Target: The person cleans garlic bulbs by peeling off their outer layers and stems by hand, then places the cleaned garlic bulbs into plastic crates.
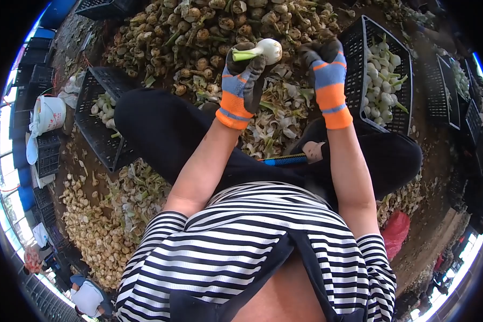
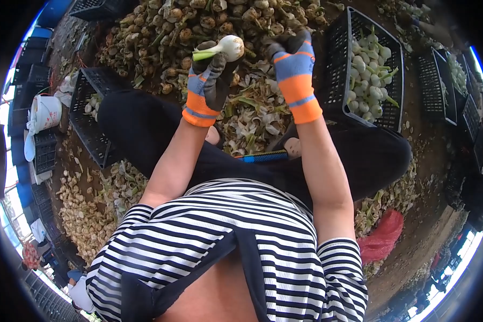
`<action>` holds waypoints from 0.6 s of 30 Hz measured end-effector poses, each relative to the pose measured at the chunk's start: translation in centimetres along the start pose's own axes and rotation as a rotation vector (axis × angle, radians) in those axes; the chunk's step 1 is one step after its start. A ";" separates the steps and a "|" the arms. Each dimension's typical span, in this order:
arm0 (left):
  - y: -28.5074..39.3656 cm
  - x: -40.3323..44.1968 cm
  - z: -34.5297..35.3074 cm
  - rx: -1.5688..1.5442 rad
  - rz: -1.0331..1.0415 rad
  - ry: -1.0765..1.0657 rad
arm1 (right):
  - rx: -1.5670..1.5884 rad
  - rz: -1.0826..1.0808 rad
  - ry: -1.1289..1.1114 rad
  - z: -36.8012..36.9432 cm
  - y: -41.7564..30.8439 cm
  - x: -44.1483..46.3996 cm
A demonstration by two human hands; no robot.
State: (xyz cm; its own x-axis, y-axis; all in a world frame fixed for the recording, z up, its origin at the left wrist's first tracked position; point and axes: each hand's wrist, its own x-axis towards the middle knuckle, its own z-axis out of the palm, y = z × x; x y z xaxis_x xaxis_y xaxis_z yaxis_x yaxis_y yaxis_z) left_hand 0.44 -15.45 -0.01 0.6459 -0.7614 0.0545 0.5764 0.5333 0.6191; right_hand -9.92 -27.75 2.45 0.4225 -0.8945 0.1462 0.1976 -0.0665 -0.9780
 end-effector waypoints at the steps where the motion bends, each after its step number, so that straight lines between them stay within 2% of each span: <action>1: -0.1 0.0 0.3 0.054 0.027 0.006 | 0.001 0.048 -0.109 0.2 -1.1 -0.6; 2: -0.3 0.3 -0.2 0.331 0.133 -0.017 | 0.045 0.064 -0.192 0.8 -2.0 -1.3; 5: -0.9 1.4 -0.1 0.556 0.431 -0.127 | 0.242 0.110 -0.312 1.3 -2.6 -1.9; 6: -0.9 1.2 0.1 0.506 0.363 -0.069 | 0.157 0.078 -0.354 1.2 -2.2 -1.8; 9: -0.3 1.0 0.9 0.674 0.402 -0.107 | 0.259 0.105 -0.441 1.8 -3.4 -3.5; 10: 0.4 0.5 2.3 0.692 0.383 -0.151 | 0.328 0.149 -0.397 1.6 -3.1 -3.7; 13: 1.0 0.2 3.3 1.127 0.585 -0.146 | 0.472 0.382 -0.311 0.2 -2.7 -3.2; 14: 1.4 0.6 3.3 1.228 0.688 -0.197 | 0.433 0.364 -0.296 0.5 -3.4 -3.4; 15: 0.5 0.8 2.5 1.126 0.627 -0.175 | 0.230 0.249 -0.291 0.7 -4.3 -3.4; 16: 0.6 0.3 3.4 1.059 0.515 -0.143 | 0.168 0.109 -0.307 0.6 -3.2 -3.1; 17: 0.2 0.5 2.8 1.156 0.600 -0.165 | 0.219 0.084 -0.279 0.7 -3.8 -3.0; 18: 0.3 0.3 3.3 1.259 0.544 -0.176 | 0.239 0.108 -0.231 0.7 -3.2 -2.8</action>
State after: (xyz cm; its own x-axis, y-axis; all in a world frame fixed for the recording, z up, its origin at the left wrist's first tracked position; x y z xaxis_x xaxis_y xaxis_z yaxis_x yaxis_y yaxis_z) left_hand -0.81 -16.76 2.82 0.5165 -0.6528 0.5541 -0.6224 0.1582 0.7665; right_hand -11.09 -24.70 5.32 0.6361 -0.7650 0.1007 0.3308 0.1525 -0.9313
